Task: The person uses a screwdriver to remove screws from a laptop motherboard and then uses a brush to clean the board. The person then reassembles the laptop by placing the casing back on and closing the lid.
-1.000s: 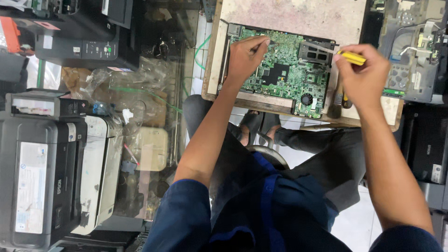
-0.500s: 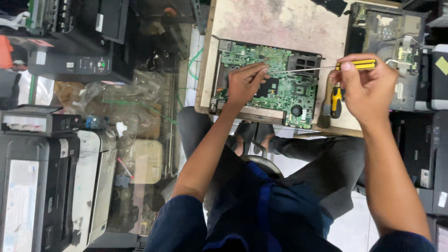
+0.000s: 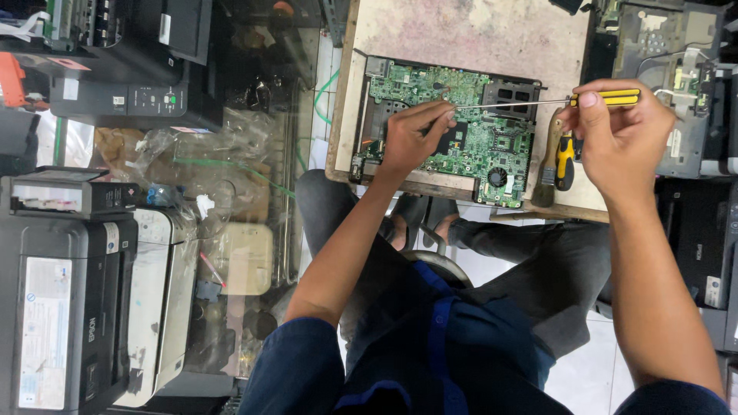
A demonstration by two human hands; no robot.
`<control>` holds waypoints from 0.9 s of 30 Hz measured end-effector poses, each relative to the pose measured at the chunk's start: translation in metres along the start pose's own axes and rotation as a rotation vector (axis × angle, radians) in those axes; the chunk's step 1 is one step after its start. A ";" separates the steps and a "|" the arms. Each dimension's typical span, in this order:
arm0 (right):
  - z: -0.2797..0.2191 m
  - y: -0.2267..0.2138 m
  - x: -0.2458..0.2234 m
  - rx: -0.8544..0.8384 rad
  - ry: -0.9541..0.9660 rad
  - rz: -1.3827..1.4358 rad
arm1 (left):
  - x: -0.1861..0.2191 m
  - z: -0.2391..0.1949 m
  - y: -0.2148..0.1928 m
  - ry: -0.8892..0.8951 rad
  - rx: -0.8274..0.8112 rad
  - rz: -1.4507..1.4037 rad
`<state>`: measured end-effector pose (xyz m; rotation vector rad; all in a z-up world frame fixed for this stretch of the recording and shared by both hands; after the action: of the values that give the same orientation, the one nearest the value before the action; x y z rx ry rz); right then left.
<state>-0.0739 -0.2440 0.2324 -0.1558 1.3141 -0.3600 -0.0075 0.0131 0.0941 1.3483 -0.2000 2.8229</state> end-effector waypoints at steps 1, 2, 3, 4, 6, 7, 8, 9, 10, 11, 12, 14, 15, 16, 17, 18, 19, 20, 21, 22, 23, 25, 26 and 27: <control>0.001 -0.001 0.002 -0.001 0.001 0.002 | 0.000 0.000 0.000 -0.001 0.000 0.002; 0.002 -0.002 0.004 -0.004 0.009 -0.014 | 0.000 0.000 -0.001 0.002 -0.002 0.006; 0.002 -0.004 0.007 -0.007 0.019 -0.030 | 0.001 0.000 0.000 0.004 -0.005 0.010; 0.003 -0.004 0.005 -0.008 0.021 -0.029 | 0.001 0.000 -0.001 0.001 -0.006 0.011; 0.003 -0.003 -0.001 -0.039 0.009 -0.057 | 0.004 0.001 0.000 0.049 -0.009 0.036; 0.003 -0.005 -0.002 -0.039 0.012 -0.056 | 0.005 0.002 0.000 0.047 -0.009 0.037; 0.002 -0.005 -0.003 -0.056 0.014 -0.068 | 0.006 0.002 0.000 0.049 -0.016 0.026; 0.003 -0.005 -0.003 -0.073 0.015 -0.081 | 0.007 0.004 0.000 0.053 -0.021 0.016; 0.005 -0.007 -0.007 -0.073 0.014 -0.080 | 0.003 0.002 0.001 0.053 -0.021 0.017; 0.006 -0.006 -0.011 -0.116 -0.003 -0.087 | 0.000 -0.001 0.002 0.061 -0.034 0.012; 0.007 -0.006 -0.015 -0.158 -0.021 -0.093 | -0.004 -0.003 0.004 0.068 -0.047 0.008; 0.008 -0.007 -0.023 -0.180 -0.019 -0.128 | -0.004 -0.003 0.006 0.117 -0.081 0.073; 0.009 -0.006 -0.026 -0.201 -0.019 -0.162 | -0.002 -0.004 0.009 0.167 -0.115 0.138; 0.009 -0.005 -0.022 -0.202 -0.016 -0.162 | -0.003 -0.006 0.010 0.165 -0.116 0.138; 0.010 -0.006 -0.019 -0.167 -0.016 -0.154 | -0.003 -0.008 0.012 0.167 -0.130 0.156; 0.010 -0.007 -0.015 -0.132 -0.016 -0.147 | -0.004 -0.010 0.013 0.169 -0.143 0.174; 0.009 -0.007 -0.014 -0.131 -0.016 -0.148 | -0.002 -0.009 0.014 0.170 -0.143 0.173; 0.008 -0.007 -0.013 -0.121 -0.031 -0.167 | -0.001 -0.009 0.014 0.171 -0.129 0.188; 0.007 -0.006 -0.012 -0.114 -0.046 -0.183 | 0.000 -0.009 0.012 0.171 -0.115 0.206; 0.007 -0.004 -0.015 -0.116 -0.046 -0.181 | 0.000 -0.008 0.012 0.170 -0.114 0.209; 0.006 -0.003 -0.019 -0.121 -0.080 -0.230 | 0.000 -0.009 0.013 0.184 -0.111 0.218; 0.004 -0.001 -0.023 -0.127 -0.113 -0.281 | 0.000 -0.010 0.013 0.198 -0.108 0.226; 0.002 0.000 -0.024 -0.132 -0.138 -0.325 | -0.001 -0.012 0.015 0.188 -0.134 0.233; 0.001 0.000 -0.026 -0.138 -0.164 -0.371 | -0.002 -0.013 0.016 0.178 -0.161 0.239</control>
<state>-0.0786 -0.2348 0.2563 -0.5390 1.1456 -0.5582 -0.0173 -0.0016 0.0827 1.1022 -0.6091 3.0170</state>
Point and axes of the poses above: each hand's wrist, its own z-axis towards the middle knuckle, its own y-axis out of the palm, x = y × z, the point moved 6 cm from there along z, towards the middle knuckle, and after that the axes turned 1 degree about -x, right-handed, at the moved point
